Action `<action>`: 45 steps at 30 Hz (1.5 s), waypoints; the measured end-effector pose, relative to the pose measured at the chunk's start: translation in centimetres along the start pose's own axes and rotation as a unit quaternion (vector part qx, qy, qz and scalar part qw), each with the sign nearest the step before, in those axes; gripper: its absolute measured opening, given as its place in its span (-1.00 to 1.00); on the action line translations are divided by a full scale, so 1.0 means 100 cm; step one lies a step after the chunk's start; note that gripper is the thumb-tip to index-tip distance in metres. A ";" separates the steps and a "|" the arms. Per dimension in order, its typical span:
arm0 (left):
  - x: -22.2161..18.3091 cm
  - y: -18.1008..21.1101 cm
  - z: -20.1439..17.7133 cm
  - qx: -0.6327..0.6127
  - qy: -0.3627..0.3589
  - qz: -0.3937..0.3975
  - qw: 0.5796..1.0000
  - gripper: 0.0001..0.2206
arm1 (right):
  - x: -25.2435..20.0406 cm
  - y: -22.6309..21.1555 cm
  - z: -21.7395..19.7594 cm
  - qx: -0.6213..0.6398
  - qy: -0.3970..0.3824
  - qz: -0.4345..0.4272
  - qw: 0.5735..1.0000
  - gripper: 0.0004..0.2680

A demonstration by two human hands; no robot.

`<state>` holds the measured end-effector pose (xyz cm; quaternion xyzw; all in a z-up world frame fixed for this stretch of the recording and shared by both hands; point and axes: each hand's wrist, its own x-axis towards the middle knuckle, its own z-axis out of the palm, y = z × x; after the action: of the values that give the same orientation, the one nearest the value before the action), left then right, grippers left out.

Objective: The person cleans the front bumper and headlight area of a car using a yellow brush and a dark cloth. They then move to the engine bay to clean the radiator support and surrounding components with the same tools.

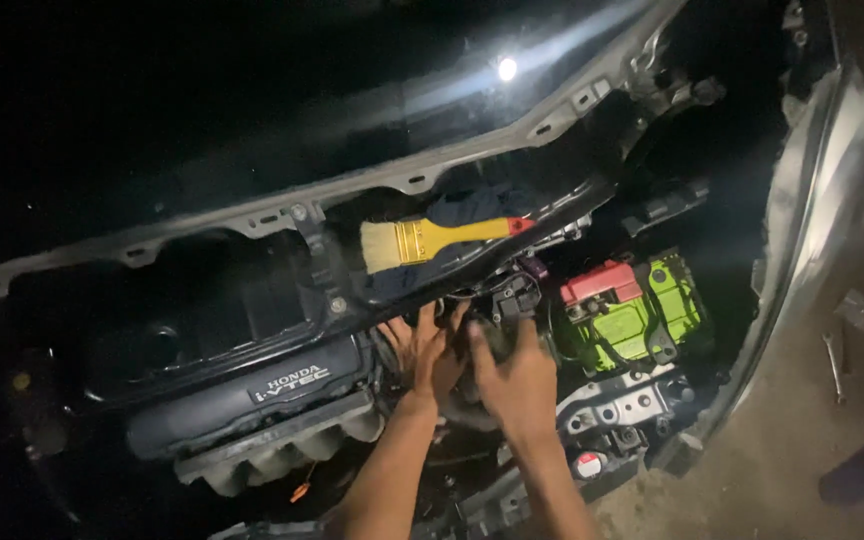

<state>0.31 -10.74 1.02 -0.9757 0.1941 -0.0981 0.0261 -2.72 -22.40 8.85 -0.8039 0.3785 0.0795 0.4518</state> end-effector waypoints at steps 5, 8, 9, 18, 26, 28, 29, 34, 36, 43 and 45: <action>0.011 0.008 -0.033 0.170 -0.011 -0.075 0.982 -0.24 | -0.015 -0.028 -0.009 -0.130 -0.038 -0.030 0.990 -0.50; 0.010 0.009 -0.017 0.057 -0.049 -0.085 0.994 -0.33 | -0.010 -0.033 -0.020 -0.157 -0.043 -0.011 0.987 -0.40; 0.013 0.009 -0.012 0.057 -0.047 -0.086 0.994 -0.33 | -0.014 -0.037 -0.020 -0.157 -0.042 -0.013 0.987 -0.40; 0.031 0.000 -0.025 -0.105 -0.127 -0.172 0.971 -0.30 | -0.013 -0.021 -0.010 -0.188 -0.069 0.018 0.980 -0.41; 0.014 0.018 0.066 -0.148 -0.164 -0.180 0.959 -0.20 | -0.011 -0.014 -0.005 -0.214 -0.019 -0.033 0.976 -0.46; 0.016 0.018 0.016 -0.124 0.020 -0.164 0.978 -0.31 | -0.009 -0.004 0.003 -0.193 -0.023 -0.056 0.979 -0.52; 0.013 0.019 -0.009 -0.094 0.201 -0.145 0.964 -0.39 | -0.010 0.003 0.007 -0.172 -0.029 -0.076 0.982 -0.51; 0.016 0.004 -0.005 -0.161 -0.092 -0.170 0.968 -0.43 | -0.026 -0.032 -0.017 -0.207 -0.076 0.024 0.975 -0.40; 0.030 0.000 -0.060 -0.216 -0.276 -0.224 0.909 -0.50 | -0.023 -0.030 -0.011 -0.224 -0.082 0.000 0.971 -0.37; 0.025 0.017 0.046 -0.240 -0.083 -0.142 0.957 -0.44 | -0.014 0.000 -0.022 -0.165 -0.049 -0.060 0.983 -0.62; -0.001 0.012 0.083 -0.229 0.065 -0.179 0.955 -0.29 | -0.023 0.009 -0.051 -0.149 -0.020 -0.072 0.986 -0.69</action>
<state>1.44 -11.68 -7.26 -0.9657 0.0353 -0.1175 -0.2290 -6.04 -25.46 12.23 -0.8855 0.2948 0.1183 0.3392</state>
